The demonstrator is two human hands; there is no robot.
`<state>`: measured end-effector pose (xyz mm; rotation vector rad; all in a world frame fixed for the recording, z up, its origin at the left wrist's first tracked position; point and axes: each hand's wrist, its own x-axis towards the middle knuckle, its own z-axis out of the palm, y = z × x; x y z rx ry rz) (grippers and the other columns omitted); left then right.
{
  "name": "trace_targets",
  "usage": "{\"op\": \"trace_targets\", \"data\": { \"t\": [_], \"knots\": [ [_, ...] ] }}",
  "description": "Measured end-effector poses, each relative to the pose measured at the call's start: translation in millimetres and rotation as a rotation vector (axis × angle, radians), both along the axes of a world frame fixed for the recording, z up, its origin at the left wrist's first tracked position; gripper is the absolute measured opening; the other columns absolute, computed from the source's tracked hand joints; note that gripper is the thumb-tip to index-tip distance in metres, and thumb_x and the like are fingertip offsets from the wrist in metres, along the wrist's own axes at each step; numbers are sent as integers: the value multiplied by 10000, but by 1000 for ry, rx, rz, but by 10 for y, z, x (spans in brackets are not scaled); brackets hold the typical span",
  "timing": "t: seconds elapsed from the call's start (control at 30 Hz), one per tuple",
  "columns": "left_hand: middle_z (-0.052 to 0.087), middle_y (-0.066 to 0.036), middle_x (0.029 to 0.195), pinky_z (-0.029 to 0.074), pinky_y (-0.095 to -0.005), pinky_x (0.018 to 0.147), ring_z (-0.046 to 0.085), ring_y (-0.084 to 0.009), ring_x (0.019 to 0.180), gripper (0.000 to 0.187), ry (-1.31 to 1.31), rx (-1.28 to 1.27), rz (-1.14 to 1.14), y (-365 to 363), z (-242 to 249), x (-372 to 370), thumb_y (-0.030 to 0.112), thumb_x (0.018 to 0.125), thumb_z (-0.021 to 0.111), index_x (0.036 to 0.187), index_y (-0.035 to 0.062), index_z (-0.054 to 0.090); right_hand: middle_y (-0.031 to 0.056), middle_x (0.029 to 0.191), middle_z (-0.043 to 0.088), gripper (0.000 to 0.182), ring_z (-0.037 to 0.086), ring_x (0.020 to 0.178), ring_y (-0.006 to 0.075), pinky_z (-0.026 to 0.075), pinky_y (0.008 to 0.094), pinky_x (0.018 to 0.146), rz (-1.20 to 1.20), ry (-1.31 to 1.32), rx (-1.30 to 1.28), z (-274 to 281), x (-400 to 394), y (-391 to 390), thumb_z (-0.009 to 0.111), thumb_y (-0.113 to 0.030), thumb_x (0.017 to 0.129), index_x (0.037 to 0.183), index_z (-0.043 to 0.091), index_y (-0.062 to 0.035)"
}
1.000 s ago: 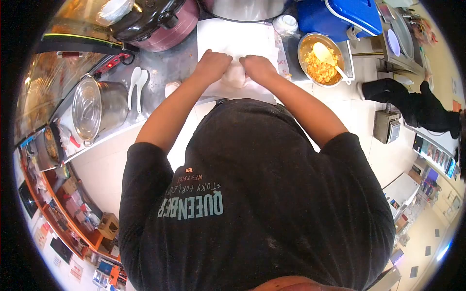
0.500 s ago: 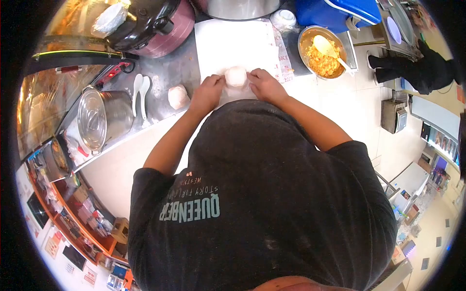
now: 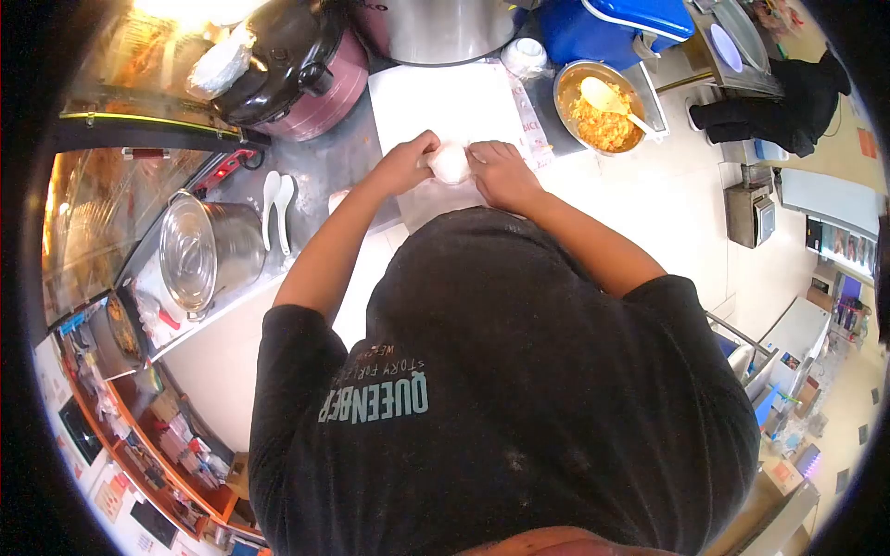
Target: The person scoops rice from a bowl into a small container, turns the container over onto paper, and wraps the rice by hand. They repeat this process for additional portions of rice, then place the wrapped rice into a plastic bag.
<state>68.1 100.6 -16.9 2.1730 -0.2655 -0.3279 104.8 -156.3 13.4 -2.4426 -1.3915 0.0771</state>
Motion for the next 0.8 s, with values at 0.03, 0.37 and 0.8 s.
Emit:
{"op": "trace_targets", "data": {
  "t": [0.03,0.37,0.8],
  "knots": [
    [607,-55,1067,502,-330,859,636,-200,995,416,79,-153,45,-3,48,-33,-9,767,748,1114,79,536,161,1243,593,464,549,1190,326,444,432,1019,4,-48,59,145,14,-11,645,-147,847,1275,598,24],
    [595,-44,1206,503,-300,841,596,-109,1033,504,-181,-621,471,-238,736,-345,-16,793,797,1224,64,548,128,1242,615,691,613,1119,198,504,331,955,-274,1182,818,778,65,489,826,-234,849,1378,459,19],
    [605,-92,1318,545,-402,931,631,-331,1156,621,-266,-147,170,-10,1486,-1052,94,745,832,1312,90,580,134,1199,651,535,649,1094,248,516,384,939,155,2235,411,630,-213,765,711,-308,900,1311,537,-13]
  ]
}}
